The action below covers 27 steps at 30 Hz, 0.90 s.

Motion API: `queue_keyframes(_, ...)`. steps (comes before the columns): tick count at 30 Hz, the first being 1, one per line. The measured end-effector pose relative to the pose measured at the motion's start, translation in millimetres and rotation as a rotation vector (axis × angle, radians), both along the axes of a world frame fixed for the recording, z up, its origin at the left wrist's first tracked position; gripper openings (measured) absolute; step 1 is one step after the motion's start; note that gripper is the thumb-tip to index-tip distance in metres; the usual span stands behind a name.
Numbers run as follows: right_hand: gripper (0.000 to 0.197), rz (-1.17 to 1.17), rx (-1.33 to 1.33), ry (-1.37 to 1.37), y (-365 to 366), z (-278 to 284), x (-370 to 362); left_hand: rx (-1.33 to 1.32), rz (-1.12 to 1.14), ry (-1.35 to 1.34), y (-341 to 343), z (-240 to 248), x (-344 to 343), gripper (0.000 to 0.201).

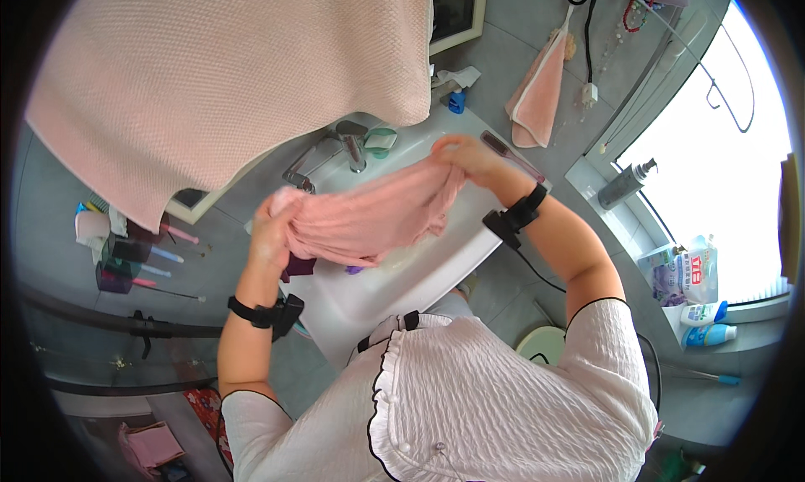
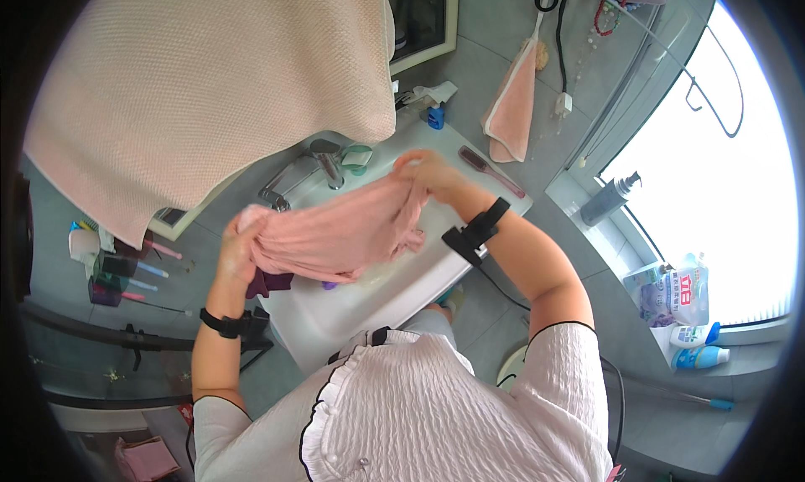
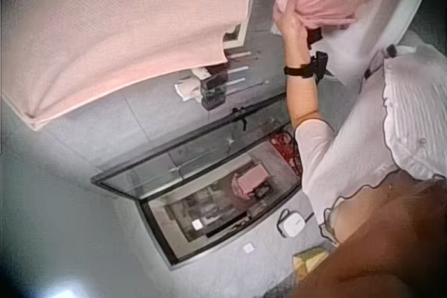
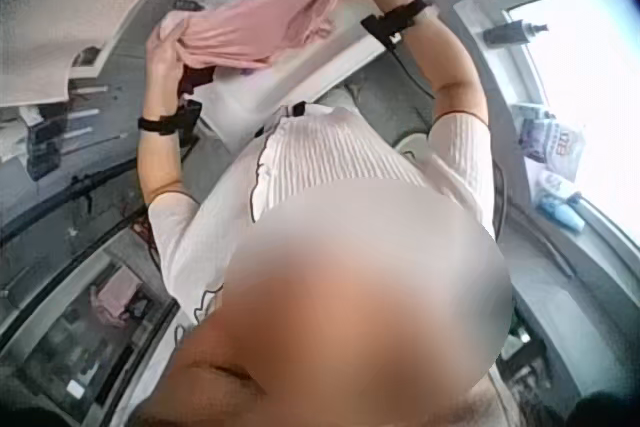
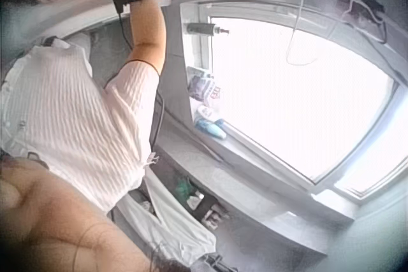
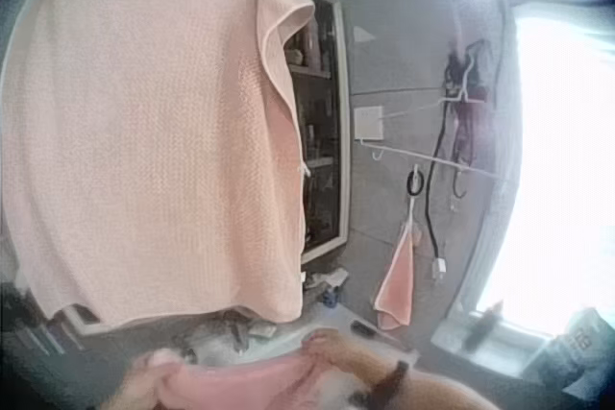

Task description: The person hand washes a pink cloth in a bathroom sink, scrubbing and rinsing it repeatedly. They then pick up a dark purple cloth and begin washing it in the same manner.

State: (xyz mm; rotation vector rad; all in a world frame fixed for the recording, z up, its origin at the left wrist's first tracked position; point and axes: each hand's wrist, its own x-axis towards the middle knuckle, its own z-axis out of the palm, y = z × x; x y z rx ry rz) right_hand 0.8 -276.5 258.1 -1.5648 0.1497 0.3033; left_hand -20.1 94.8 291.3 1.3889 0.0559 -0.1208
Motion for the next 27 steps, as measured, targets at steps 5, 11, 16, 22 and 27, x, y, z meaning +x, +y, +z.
queue_keyframes(5,0.013,-0.095,0.119,-0.083,-8,55,-9,-0.092,-0.074,-0.143,12,49,-11,0.025)
queue_keyframes(11,0.011,-0.120,0.154,-0.301,-6,92,0,-0.104,-0.062,-0.238,26,70,-12,0.023)
queue_keyframes(16,0.010,-0.167,0.219,-0.319,1,136,-1,-0.166,-0.039,-0.290,33,90,-20,0.017)
queue_keyframes(22,0.013,-0.167,0.225,-0.337,0,129,13,-0.242,-0.051,-0.305,29,76,-29,0.015)
queue_keyframes(27,0.005,-0.331,0.228,-0.128,-13,20,36,-0.397,-0.134,-0.019,26,-17,-31,0.017)
